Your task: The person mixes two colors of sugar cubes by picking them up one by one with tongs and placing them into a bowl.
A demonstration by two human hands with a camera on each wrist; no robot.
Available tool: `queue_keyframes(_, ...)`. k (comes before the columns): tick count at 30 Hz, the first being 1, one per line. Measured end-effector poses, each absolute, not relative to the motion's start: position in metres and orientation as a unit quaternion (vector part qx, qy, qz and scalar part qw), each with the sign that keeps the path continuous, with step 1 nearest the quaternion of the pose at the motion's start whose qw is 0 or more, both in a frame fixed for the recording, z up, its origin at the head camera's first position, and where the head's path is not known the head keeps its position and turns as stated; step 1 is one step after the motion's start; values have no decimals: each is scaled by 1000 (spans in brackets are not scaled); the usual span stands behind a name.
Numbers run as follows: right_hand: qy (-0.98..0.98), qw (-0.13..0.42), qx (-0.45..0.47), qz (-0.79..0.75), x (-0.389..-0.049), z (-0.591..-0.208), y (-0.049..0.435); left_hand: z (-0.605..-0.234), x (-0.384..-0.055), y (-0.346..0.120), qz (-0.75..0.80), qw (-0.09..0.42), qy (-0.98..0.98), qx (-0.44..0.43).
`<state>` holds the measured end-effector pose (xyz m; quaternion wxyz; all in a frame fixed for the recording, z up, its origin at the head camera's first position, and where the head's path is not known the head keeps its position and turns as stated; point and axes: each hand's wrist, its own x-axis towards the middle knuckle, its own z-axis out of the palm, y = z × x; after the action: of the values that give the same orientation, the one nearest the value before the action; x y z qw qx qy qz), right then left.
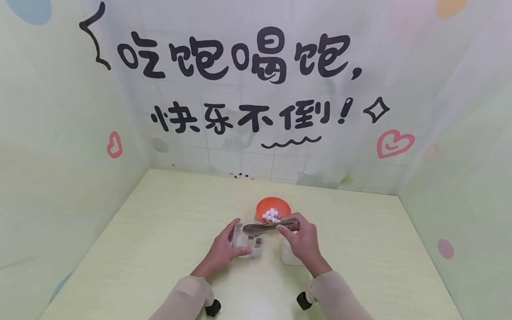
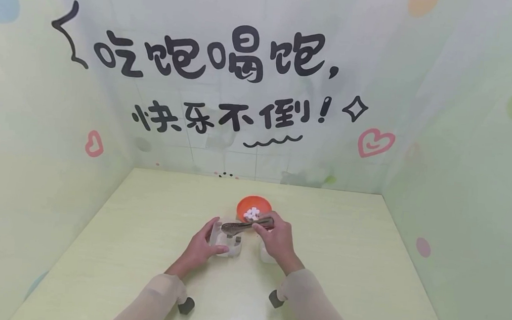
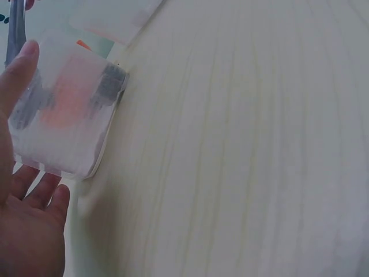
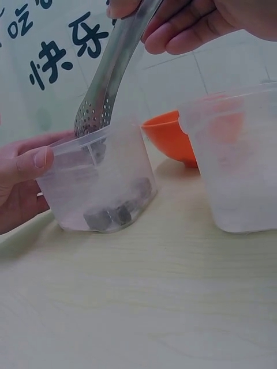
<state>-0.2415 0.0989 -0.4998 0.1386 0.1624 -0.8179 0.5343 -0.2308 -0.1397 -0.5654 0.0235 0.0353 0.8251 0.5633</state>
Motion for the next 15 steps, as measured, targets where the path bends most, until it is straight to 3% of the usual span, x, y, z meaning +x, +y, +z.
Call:
queue_keyframes(7, -798, 171, 178, 549, -245, -497, 103, -566, -230, -139, 558, 27, 829, 29)
queue_keyframes(15, -808, 158, 180, 538, -246, -500, 101, -565, -230, -139, 558, 31, 829, 21)
